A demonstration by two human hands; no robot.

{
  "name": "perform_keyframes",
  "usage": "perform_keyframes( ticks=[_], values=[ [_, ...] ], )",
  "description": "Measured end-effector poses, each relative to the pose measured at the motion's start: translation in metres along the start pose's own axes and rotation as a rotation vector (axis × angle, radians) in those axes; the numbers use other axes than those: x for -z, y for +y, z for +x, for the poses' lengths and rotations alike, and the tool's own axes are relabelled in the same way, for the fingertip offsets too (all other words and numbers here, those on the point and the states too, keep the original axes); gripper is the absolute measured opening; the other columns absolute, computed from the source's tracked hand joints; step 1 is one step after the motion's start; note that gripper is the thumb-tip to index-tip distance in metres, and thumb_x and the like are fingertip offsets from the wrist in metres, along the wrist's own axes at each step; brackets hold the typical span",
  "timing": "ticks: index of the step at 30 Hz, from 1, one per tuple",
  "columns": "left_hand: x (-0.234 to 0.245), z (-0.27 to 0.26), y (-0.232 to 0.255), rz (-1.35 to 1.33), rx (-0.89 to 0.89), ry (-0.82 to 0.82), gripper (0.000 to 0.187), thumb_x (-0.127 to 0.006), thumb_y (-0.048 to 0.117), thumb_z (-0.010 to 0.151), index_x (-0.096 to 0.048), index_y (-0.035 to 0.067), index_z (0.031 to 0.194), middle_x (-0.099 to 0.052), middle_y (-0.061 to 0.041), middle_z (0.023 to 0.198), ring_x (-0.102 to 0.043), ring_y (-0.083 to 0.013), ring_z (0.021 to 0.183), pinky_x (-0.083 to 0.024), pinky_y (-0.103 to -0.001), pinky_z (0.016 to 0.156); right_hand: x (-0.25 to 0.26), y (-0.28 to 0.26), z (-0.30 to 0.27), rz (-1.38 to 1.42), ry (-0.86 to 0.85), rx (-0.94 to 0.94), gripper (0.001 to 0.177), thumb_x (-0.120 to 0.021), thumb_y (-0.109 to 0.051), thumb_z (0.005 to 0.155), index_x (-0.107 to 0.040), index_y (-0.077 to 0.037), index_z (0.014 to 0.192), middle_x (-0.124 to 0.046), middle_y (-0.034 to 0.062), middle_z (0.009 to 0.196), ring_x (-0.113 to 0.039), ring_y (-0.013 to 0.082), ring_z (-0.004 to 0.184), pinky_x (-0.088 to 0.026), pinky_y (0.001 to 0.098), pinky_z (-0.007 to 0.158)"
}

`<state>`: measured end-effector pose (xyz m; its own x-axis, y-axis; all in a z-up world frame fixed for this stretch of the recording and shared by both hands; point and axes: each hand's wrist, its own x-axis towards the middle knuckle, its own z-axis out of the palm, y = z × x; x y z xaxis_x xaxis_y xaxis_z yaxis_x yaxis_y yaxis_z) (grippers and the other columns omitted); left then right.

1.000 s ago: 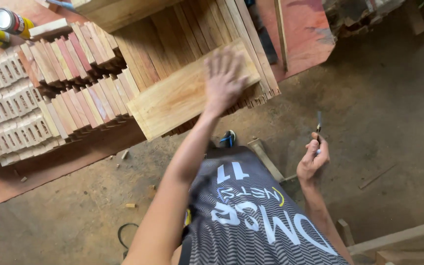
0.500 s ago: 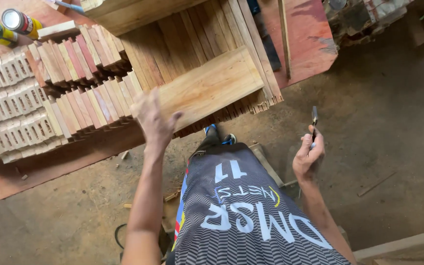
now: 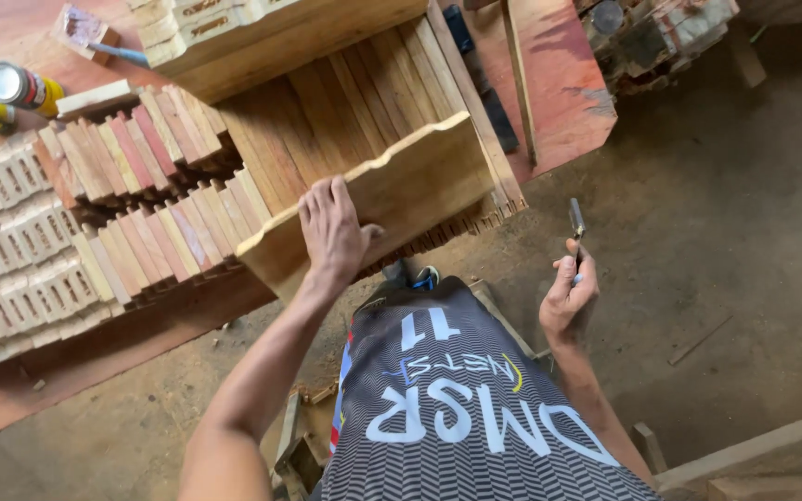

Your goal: Measuring and marking wooden boards using a try square and a pencil

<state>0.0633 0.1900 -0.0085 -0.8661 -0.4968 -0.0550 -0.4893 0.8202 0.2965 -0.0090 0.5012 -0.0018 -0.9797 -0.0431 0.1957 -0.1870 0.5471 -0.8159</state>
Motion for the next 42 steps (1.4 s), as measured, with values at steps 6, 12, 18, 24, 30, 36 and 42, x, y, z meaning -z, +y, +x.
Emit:
perform_keyframes(
  ticks=[6,12,18,24,30,36,42],
  values=[
    [0.028,-0.019,0.022,0.089,-0.089,-0.066,0.07,-0.078,0.009,0.05,-0.043,0.007,0.11,-0.051,-0.012,0.086,-0.055,-0.0318,0.084,-0.039,-0.039,0.076,0.001,0.002,0.01,-0.007,0.051,0.018,0.03,-0.039,-0.016,0.097,-0.058,0.001,0.112,-0.056,0.0114,0.074,-0.054,0.0199,0.071,-0.045,0.0339,0.07],
    [0.052,-0.024,0.052,-0.106,-0.107,-0.462,0.051,-0.058,0.012,0.062,-0.059,0.03,0.109,-0.065,-0.003,0.082,-0.064,-0.0294,0.084,-0.047,-0.039,0.073,0.02,-0.006,0.022,-0.034,0.021,0.045,0.029,-0.039,-0.016,0.099,-0.059,0.001,0.111,-0.062,0.0126,0.078,-0.057,0.0244,0.07,-0.046,0.0357,0.07],
    [0.02,-0.039,0.053,0.03,0.005,-0.374,0.05,-0.055,0.016,0.063,-0.055,0.031,0.111,-0.066,-0.002,0.086,-0.065,-0.0258,0.083,-0.051,-0.041,0.072,0.051,-0.031,0.041,0.085,0.029,0.146,0.022,-0.043,-0.007,0.098,-0.06,0.006,0.093,-0.066,0.013,0.079,-0.057,0.0171,0.057,-0.046,0.0243,0.052],
    [0.076,-0.042,0.104,-0.139,0.041,-0.28,0.065,-0.07,0.023,0.07,-0.044,0.014,0.129,-0.062,-0.016,0.096,-0.058,-0.0337,0.097,-0.042,-0.045,0.082,0.056,-0.052,0.057,0.282,-0.107,0.174,0.022,-0.044,-0.01,0.096,-0.06,0.004,0.091,-0.066,0.0135,0.073,-0.058,0.0146,0.051,-0.048,0.0225,0.047],
    [0.11,-0.042,0.153,-0.554,-0.4,0.155,0.076,-0.052,0.059,0.079,-0.037,0.006,0.133,-0.047,-0.02,0.125,-0.039,-0.039,0.121,-0.025,-0.05,0.104,0.056,-0.085,0.074,0.437,-0.328,0.285,0.02,-0.048,-0.008,0.094,-0.061,0.005,0.086,-0.064,0.0128,0.067,-0.057,0.0157,0.048,-0.047,0.0245,0.047],
    [0.109,-0.037,0.176,-0.589,-0.513,0.005,0.012,-0.051,0.028,0.089,-0.056,0.018,0.084,-0.059,-0.001,0.067,-0.062,-0.029,0.067,-0.05,-0.041,0.061,0.074,-0.106,0.109,0.264,-0.213,0.918,0.029,-0.047,-0.023,0.095,-0.066,-0.001,0.093,-0.068,0.0117,0.084,-0.062,0.029,0.067,-0.05,0.0352,0.062],
    [0.082,-0.061,0.178,-0.401,-0.447,0.326,0.026,-0.041,0.022,0.098,-0.039,0.012,0.121,-0.045,-0.008,0.079,-0.039,-0.0158,0.058,-0.035,-0.028,0.044,0.092,-0.11,0.094,0.275,0.224,0.703,0.025,-0.036,-0.006,0.095,-0.047,0.0,0.073,-0.059,0.0181,0.081,-0.053,0.0292,0.071,-0.036,0.0395,0.079]
  ],
)
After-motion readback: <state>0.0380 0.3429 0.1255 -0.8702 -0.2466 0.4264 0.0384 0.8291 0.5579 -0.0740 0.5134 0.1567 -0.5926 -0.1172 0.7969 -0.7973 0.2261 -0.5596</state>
